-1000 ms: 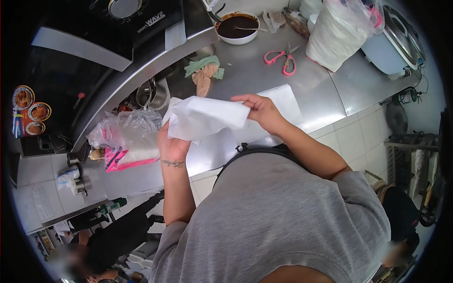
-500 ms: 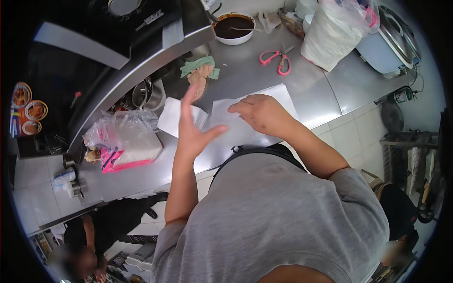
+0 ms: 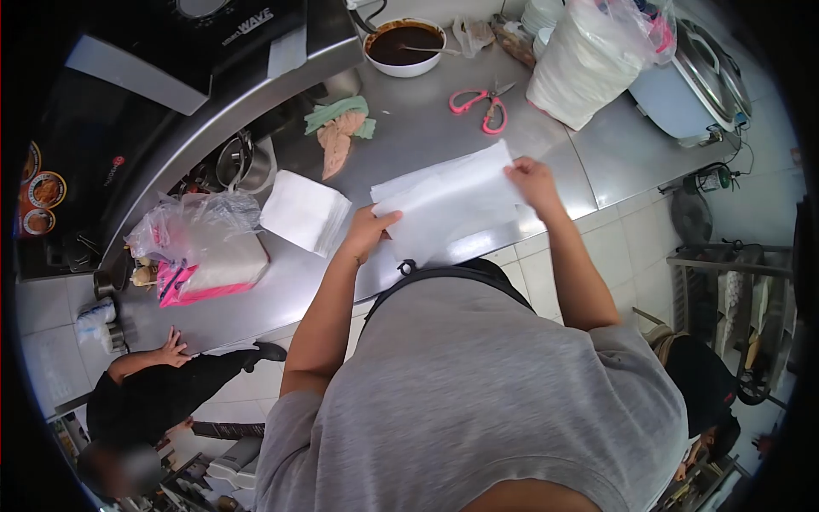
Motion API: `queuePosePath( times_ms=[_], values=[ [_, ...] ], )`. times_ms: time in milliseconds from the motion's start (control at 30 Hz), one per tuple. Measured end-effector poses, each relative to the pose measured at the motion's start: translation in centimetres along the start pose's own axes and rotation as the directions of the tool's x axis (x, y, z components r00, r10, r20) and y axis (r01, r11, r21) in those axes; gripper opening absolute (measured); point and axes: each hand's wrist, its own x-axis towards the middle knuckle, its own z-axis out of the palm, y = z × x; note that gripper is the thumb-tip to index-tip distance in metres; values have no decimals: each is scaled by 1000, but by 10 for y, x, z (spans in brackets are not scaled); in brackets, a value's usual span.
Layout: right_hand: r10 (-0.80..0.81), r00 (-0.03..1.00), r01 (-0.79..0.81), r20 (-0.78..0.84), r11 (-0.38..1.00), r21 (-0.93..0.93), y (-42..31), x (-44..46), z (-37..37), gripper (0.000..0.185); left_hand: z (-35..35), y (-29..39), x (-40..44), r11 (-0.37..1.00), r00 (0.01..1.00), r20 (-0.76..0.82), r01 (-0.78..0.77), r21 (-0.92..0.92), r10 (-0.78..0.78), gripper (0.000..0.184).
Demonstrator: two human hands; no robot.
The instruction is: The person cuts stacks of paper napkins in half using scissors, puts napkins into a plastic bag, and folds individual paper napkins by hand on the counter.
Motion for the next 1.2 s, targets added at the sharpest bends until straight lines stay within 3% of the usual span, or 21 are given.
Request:
queuePosePath(
  times_ms=[133,200,400,600,667,700,733,767,800,833,900,933,1000,1133,1200],
  values=[
    [-76,997,68,-32,977,-202,41,-1,27,18,2,-25,15,999,987,-156,-46,-23,42,24],
    [-39,997,28,-64,985,-169,39,-1,28,20,1,-26,16,999,977,-211,-43,-10,40,18],
    [-27,998,18,-65,990,-141,39,-1,26,24,5,-30,20,995,953,-297,-86,-51,67,21],
    [-55,994,38,-97,986,-164,30,-9,27,21,5,-34,30,991,928,-353,-93,93,120,27],
    [-11,998,1,-58,984,-177,26,-11,24,22,8,-24,22,948,901,-400,-38,316,169,30],
    [-140,983,97,-118,946,-309,15,-17,23,25,13,-15,13,906,887,-415,-6,424,200,33],
    [-274,948,178,-163,880,-441,-3,-26,23,28,18,-8,9,766,792,-398,-131,629,462,37],
    [-404,894,235,-191,789,-568,-17,-31,29,31,24,-2,6,559,652,-310,-213,801,692,42],
    [-484,863,353,-146,784,-510,-24,-34,40,35,30,0,4,307,483,-160,-242,920,861,48],
    [-560,822,463,-108,766,-445,-32,-37,55,40,34,-7,8,381,633,-83,-351,855,769,60],
    [-723,689,709,51,657,-256,-38,-41,94,46,48,-17,19,190,701,102,-326,926,705,63],
    [-731,654,754,193,650,-95,-41,-46,106,52,50,-23,28,86,727,187,-321,943,660,65],
    [-684,656,754,320,611,-240,-27,-53,120,55,44,-42,44,135,777,199,-342,930,597,73],
    [-622,753,607,214,529,-593,2,-10,97,52,46,-32,44,158,799,179,-323,933,574,78],
    [-464,885,381,-37,768,-516,-11,25,81,45,48,-23,40,140,830,168,-282,949,531,79]
  ],
)
